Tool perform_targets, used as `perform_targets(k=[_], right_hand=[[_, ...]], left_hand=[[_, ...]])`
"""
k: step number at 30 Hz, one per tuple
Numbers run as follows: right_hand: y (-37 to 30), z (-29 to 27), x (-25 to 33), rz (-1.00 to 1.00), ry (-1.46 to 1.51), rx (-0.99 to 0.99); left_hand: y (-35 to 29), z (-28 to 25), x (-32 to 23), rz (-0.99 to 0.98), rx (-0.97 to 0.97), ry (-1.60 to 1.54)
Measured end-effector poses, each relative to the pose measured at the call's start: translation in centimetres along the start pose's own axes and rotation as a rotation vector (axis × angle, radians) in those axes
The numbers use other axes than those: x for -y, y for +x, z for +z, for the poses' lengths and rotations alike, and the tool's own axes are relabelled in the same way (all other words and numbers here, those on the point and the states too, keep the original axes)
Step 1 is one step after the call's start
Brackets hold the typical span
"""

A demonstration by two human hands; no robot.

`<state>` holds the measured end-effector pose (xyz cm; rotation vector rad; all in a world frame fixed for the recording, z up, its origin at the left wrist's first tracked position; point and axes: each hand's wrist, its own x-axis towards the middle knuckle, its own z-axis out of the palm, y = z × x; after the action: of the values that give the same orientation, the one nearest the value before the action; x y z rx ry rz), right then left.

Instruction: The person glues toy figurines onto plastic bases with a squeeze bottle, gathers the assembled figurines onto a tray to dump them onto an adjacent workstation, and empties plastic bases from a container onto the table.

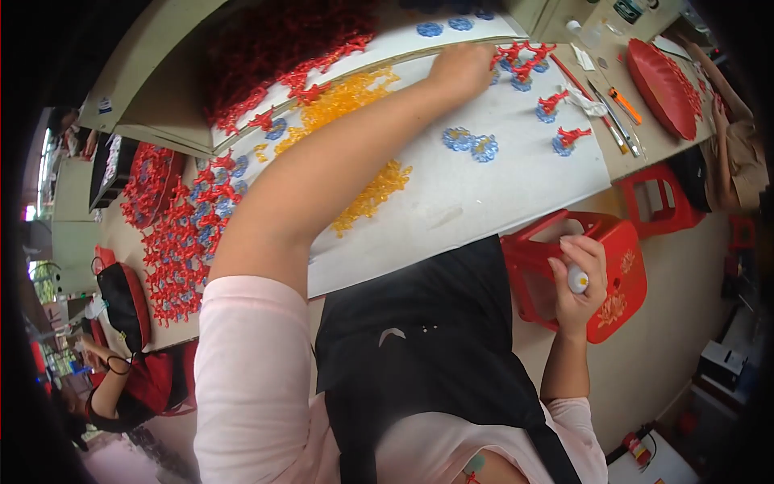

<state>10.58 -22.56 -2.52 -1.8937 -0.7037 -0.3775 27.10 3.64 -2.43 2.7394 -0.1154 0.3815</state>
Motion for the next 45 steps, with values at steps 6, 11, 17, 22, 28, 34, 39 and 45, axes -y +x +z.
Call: perform_targets(k=[6, 11, 17, 22, 28, 34, 39, 45], right_hand=[[-0.6, 0.1, -0.9, 0.058, 0.061, -0.025], [-1.3, 0.1, -0.7, 0.126, 0.113, -0.039], [-1.0, 2.2, 0.1, 0.107, 0.081, 0.044], [-1.1, 2.8, 2.3, 0.081, 0.214, 0.107], [-1.8, 3.5, 2.9, 0.093, 0.635, 0.208], [-0.5, 3.4, 6.3, 0.192, 0.485, 0.352], [-0.3, 2.7, 7.4, 0.049, 0.507, 0.281], [-0.6, 2.2, 8.0, 0.092, 0.638, 0.075]], left_hand=[[-1.7, -2.7, 3.1, 0.087, -0.098, 0.000], [-5.4, -11.8, 10.6, 0.003, 0.001, 0.133], [-10.8, -12.8, 13.6, -0.023, 0.121, 0.349], [-11.5, -13.9, 14.0, -0.140, 0.084, 0.233], [-16.3, -16.8, 8.2, -0.442, -0.019, -0.854], [-24.0, -14.1, -1.5, -0.637, 0.076, -1.635], [-26.6, -9.7, -5.0, -0.613, 0.049, -1.802], [-26.8, -8.9, -7.1, -0.593, 0.056, -1.783]])
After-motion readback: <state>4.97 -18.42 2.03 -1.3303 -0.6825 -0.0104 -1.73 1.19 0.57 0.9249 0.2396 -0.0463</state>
